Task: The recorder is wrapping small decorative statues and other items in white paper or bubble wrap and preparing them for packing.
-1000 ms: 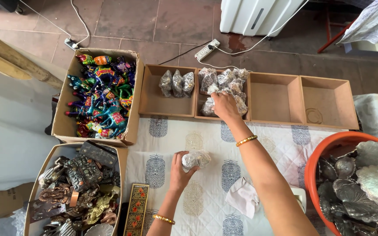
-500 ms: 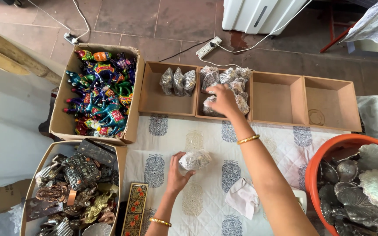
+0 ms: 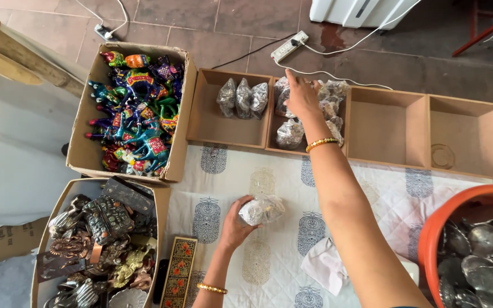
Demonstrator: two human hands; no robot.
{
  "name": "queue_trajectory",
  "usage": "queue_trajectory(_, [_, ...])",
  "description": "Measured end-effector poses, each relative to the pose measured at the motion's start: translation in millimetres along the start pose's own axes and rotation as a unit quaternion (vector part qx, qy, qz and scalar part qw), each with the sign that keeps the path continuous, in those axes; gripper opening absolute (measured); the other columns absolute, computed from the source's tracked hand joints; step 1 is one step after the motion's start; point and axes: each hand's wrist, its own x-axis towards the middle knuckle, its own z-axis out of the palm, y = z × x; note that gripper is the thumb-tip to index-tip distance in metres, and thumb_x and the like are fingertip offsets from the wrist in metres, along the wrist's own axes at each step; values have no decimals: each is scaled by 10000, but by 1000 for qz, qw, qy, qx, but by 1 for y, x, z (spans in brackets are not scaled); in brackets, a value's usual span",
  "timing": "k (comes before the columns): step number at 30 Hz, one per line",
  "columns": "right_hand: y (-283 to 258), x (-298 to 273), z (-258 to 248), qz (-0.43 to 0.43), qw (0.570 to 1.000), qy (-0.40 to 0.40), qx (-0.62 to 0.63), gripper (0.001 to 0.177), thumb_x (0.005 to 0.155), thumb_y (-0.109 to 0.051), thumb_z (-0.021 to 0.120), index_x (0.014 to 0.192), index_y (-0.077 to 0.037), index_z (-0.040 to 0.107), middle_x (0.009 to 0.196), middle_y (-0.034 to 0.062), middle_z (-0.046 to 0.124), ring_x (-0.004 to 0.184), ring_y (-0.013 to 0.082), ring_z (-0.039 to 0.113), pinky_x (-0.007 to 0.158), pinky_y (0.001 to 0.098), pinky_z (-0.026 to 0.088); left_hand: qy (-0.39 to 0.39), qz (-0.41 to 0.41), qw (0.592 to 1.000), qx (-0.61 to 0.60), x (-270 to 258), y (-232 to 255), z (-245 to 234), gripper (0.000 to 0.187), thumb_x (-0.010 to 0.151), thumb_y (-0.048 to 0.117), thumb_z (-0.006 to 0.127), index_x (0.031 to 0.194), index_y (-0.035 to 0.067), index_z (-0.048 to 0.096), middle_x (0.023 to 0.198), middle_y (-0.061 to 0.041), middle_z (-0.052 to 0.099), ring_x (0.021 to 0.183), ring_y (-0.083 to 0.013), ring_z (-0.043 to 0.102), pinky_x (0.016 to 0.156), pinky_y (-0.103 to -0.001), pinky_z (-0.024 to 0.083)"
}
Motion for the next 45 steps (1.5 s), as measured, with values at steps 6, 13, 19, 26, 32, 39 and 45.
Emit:
queue_trajectory(6, [0, 7, -3, 7, 1000, -25, -2, 527, 780, -128, 865, 1232, -82, 599, 1308, 133, 626, 1238, 338, 578, 1034, 465, 469, 7, 50, 998, 26, 1, -6, 2, 831, 569, 129, 980, 1308, 116, 598, 1380, -100, 609, 1395, -297, 498, 1144, -426, 442])
queue_trajectory(13, [9, 0, 0, -30, 998, -12, 45, 451, 789, -99, 858, 1165, -60, 611, 984, 221, 702, 961, 406, 691, 826, 478, 549, 2, 67, 998, -2, 5, -11, 0, 822, 537, 120, 983, 1272, 103, 615, 1363, -114, 627, 1404, -322, 492, 1152, -438, 439])
queue_trajectory(19, [7, -10, -9, -62, 993, -60, 80, 370, 808, -83, 814, 1116, -82, 609, 895, 191, 732, 893, 363, 731, 786, 462, 571, -19, -49, 990, -127, 17, -15, -6, 787, 603, 218, 962, 1290, 102, 597, 1215, -78, 719, 1187, -257, 696, 1048, -392, 587])
queue_trajectory(26, [18, -30, 0, -135, 982, 13, 128, 311, 809, -24, 771, 1067, -74, 605, 925, 204, 720, 915, 423, 689, 746, 502, 529, 123, 73, 956, -258, 74, 47, -29, 848, 663, 242, 949, 1348, 12, 506, 1255, -123, 665, 1189, -253, 660, 1057, -396, 542])
queue_trajectory(32, [19, -36, 1, -149, 978, 12, 144, 290, 798, -45, 769, 1034, -58, 602, 954, 194, 719, 921, 413, 693, 763, 500, 536, 160, 193, 915, -316, 185, 138, -37, 726, 811, 167, 880, 1391, -1, 477, 1296, -109, 636, 1202, -224, 651, 1030, -372, 560])
queue_trajectory(39, [18, -41, 17, -123, 988, -5, 90, 245, 896, -5, 667, 1112, -70, 572, 1005, 178, 720, 852, 342, 729, 715, 436, 600, 157, 171, 972, -26, 307, 181, 2, 743, 717, 255, 931, 1302, 35, 528, 1139, -150, 729, 1072, -261, 738, 902, -368, 586])
queue_trajectory(45, [10, -49, 10, -127, 989, 18, 71, 444, 855, 84, 557, 1265, -86, 573, 1036, 187, 718, 913, 381, 707, 752, 477, 578, 168, 163, 968, 91, 351, 154, 42, 686, 677, 322, 962, 1196, 75, 588, 1108, -166, 734, 1082, -375, 692, 883, -455, 542])
